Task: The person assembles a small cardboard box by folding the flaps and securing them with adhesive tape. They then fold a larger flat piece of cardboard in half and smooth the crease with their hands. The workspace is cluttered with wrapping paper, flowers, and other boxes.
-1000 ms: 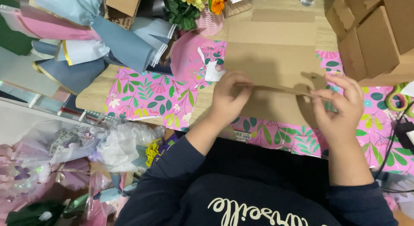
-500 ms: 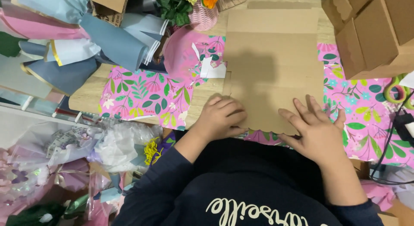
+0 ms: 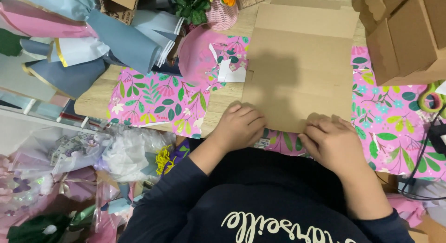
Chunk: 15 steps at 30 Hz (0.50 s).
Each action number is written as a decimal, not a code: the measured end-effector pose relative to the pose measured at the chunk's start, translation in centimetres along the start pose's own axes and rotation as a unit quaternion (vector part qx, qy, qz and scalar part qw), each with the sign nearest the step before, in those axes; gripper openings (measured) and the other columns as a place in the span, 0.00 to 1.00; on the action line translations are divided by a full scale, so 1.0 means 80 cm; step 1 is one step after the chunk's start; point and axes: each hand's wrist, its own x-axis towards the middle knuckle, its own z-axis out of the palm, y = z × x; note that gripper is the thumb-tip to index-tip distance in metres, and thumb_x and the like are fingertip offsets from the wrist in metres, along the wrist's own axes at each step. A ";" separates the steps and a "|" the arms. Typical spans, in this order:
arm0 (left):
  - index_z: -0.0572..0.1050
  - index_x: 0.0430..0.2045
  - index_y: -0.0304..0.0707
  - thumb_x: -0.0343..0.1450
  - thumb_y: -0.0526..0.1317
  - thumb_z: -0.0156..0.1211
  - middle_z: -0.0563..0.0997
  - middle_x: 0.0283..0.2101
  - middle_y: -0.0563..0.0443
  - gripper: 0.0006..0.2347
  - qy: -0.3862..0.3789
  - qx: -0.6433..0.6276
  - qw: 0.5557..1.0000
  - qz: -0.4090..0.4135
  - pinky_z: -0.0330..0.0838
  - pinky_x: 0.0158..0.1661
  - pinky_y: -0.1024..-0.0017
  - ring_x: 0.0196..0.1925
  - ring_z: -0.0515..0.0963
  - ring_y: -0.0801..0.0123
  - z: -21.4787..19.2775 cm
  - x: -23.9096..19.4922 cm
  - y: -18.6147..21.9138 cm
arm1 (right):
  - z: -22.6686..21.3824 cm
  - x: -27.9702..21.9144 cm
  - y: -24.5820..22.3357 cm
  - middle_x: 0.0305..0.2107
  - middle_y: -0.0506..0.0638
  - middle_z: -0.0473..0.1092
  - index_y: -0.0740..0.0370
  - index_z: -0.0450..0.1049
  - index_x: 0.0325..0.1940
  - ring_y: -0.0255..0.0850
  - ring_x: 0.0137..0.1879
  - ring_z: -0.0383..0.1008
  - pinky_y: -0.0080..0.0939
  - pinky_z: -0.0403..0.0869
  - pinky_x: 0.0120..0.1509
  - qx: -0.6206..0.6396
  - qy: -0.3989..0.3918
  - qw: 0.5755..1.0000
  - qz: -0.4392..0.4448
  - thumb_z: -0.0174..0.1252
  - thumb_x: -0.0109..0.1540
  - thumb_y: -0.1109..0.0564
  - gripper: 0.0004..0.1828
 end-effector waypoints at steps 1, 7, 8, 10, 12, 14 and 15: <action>0.78 0.30 0.44 0.70 0.38 0.60 0.78 0.36 0.55 0.01 0.000 -0.001 1.000 0.000 0.65 0.42 0.64 0.41 0.76 0.61 0.000 0.001 0.001 | 0.001 0.000 -0.002 0.40 0.45 0.74 0.54 0.78 0.35 0.48 0.39 0.76 0.52 0.75 0.52 0.000 0.000 1.000 0.001 0.64 0.63 0.50 0.08; 0.77 0.21 0.47 0.68 0.44 0.63 0.78 0.30 0.57 0.06 0.046 -0.012 0.996 -0.072 0.69 0.40 0.68 0.37 0.79 0.65 0.035 -0.009 0.009 | 0.035 -0.023 -0.004 0.37 0.38 0.78 0.39 0.81 0.38 0.44 0.43 0.83 0.56 0.77 0.64 -0.124 -0.058 0.983 0.123 0.61 0.61 0.37 0.10; 0.76 0.20 0.47 0.68 0.44 0.62 0.78 0.29 0.57 0.07 0.045 -0.005 0.995 -0.087 0.69 0.39 0.68 0.37 0.79 0.65 0.035 -0.007 0.010 | 0.034 -0.021 -0.005 0.37 0.38 0.78 0.38 0.80 0.39 0.44 0.42 0.83 0.56 0.77 0.63 -0.127 -0.064 0.982 0.125 0.60 0.62 0.38 0.10; 0.76 0.20 0.47 0.68 0.45 0.62 0.77 0.29 0.57 0.07 0.043 0.002 0.994 -0.102 0.68 0.39 0.68 0.37 0.79 0.65 0.038 -0.003 0.012 | 0.023 -0.010 -0.011 0.36 0.38 0.78 0.38 0.80 0.40 0.44 0.42 0.83 0.56 0.78 0.62 -0.129 -0.070 0.981 0.128 0.59 0.63 0.38 0.10; 0.75 0.20 0.46 0.67 0.45 0.61 0.77 0.28 0.56 0.07 0.046 0.030 0.991 -0.121 0.68 0.37 0.68 0.36 0.79 0.64 0.043 0.002 0.013 | 0.005 0.008 -0.022 0.36 0.40 0.78 0.36 0.78 0.47 0.47 0.42 0.83 0.59 0.76 0.63 -0.126 -0.072 0.980 0.137 0.56 0.65 0.38 0.12; 0.76 0.21 0.46 0.68 0.45 0.60 0.76 0.28 0.55 0.07 0.039 0.045 0.991 -0.122 0.68 0.38 0.67 0.35 0.79 0.63 0.040 0.007 0.012 | 0.015 0.003 -0.019 0.36 0.41 0.76 0.36 0.78 0.48 0.47 0.45 0.83 0.62 0.76 0.63 -0.134 -0.064 0.980 0.133 0.57 0.65 0.40 0.10; 0.76 0.22 0.46 0.68 0.46 0.59 0.76 0.28 0.54 0.08 0.032 0.060 0.990 -0.123 0.68 0.38 0.65 0.35 0.78 0.62 0.039 0.010 0.011 | 0.019 0.001 -0.018 0.37 0.42 0.75 0.36 0.77 0.49 0.48 0.49 0.82 0.64 0.75 0.63 -0.142 -0.056 0.980 0.128 0.57 0.65 0.42 0.10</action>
